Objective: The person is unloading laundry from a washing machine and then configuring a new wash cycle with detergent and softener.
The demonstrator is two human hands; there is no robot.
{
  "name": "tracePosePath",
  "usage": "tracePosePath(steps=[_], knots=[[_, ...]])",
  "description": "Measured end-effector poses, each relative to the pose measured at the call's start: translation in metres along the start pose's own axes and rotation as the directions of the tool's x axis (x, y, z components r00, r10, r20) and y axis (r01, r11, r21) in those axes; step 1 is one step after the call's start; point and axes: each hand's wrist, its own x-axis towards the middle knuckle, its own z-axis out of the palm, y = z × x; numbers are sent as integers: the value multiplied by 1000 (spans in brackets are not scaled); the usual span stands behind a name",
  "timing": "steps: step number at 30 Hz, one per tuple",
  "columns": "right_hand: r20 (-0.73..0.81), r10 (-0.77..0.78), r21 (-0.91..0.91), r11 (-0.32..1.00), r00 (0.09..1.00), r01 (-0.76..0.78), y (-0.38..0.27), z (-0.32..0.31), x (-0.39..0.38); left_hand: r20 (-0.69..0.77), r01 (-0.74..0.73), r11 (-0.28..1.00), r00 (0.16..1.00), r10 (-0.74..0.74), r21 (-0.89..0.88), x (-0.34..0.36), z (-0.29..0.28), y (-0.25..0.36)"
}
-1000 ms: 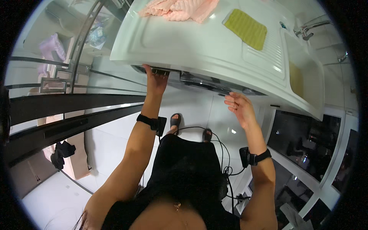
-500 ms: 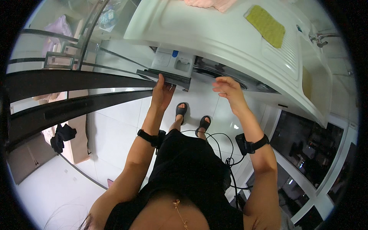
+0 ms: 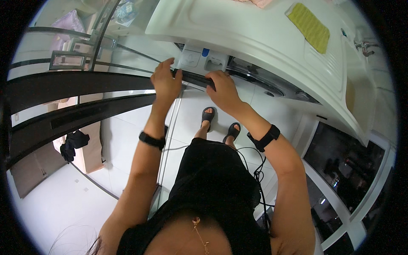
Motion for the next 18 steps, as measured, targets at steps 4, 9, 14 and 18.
tracePosePath(steps=[4,9,14,18], knots=[[-67,-19,-26,1000,998,17,4,10,-8,505,113,961,832,-231,252,42,13,-4],[-104,20,20,1000,994,-18,6,13,-15,478,193,965,841,-255,176,52,22,-11],[-140,6,-3,1000,990,-6,8,16,-15,483,224,964,835,-266,143,55,19,-4],[-144,8,-13,1000,990,-10,7,21,-15,539,378,905,730,-420,193,72,21,-8]])
